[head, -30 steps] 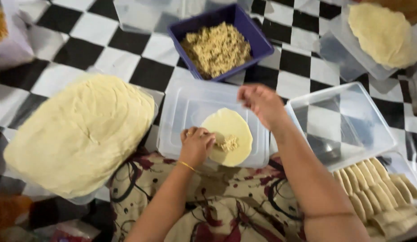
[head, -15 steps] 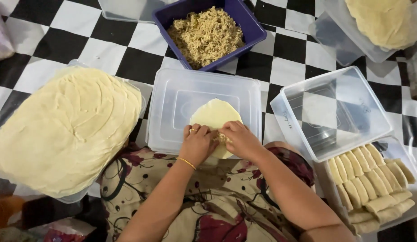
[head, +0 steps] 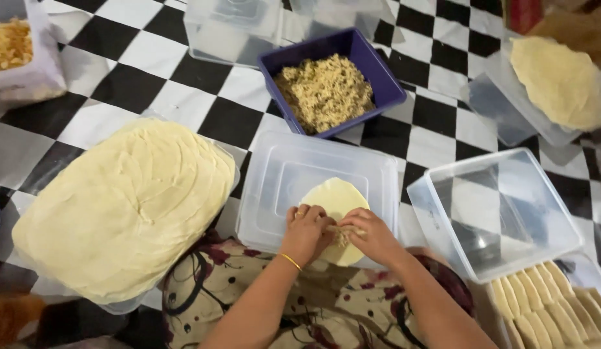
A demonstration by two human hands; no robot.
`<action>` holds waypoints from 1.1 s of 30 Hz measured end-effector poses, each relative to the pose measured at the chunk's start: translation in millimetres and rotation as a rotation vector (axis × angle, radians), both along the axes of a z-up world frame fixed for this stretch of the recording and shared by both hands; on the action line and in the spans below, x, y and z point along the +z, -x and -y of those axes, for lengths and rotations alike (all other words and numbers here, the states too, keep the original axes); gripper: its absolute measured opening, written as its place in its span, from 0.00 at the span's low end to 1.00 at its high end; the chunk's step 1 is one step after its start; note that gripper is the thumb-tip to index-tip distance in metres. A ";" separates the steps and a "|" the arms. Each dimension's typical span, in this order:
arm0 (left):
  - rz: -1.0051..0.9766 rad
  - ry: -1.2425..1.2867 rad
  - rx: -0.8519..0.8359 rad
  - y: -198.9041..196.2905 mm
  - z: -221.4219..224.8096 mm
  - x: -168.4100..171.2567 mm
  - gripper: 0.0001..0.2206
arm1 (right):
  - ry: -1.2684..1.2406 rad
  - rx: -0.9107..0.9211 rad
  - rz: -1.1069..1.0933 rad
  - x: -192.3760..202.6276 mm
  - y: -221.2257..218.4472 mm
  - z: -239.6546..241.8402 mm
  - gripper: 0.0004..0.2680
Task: Assembling risoles by placing savory filling onto thin dough sheets and rolling them into cylinders.
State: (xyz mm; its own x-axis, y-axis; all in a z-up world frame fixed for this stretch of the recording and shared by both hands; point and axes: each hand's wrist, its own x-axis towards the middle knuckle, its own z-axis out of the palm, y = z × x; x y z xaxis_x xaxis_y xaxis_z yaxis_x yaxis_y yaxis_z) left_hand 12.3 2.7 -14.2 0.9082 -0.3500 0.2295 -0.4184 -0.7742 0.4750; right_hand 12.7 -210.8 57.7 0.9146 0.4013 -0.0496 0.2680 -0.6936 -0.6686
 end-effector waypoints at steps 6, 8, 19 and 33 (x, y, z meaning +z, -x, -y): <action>-0.007 0.168 0.035 -6.4 -6.1 28.2 0.16 | -0.133 -0.178 0.185 5.4 -109.2 -0.5 0.10; 0.023 0.219 0.059 -12.2 -8.7 23.3 0.16 | -0.040 -0.228 0.182 -2.6 -162.1 -13.6 0.08; 0.109 0.528 0.116 -21.8 -26.4 52.9 0.13 | 0.660 -0.417 -0.032 -66.8 -332.3 -101.8 0.07; 0.066 0.588 0.069 -19.5 -34.0 56.3 0.10 | 0.175 -0.443 0.041 -42.3 -317.0 -81.0 0.04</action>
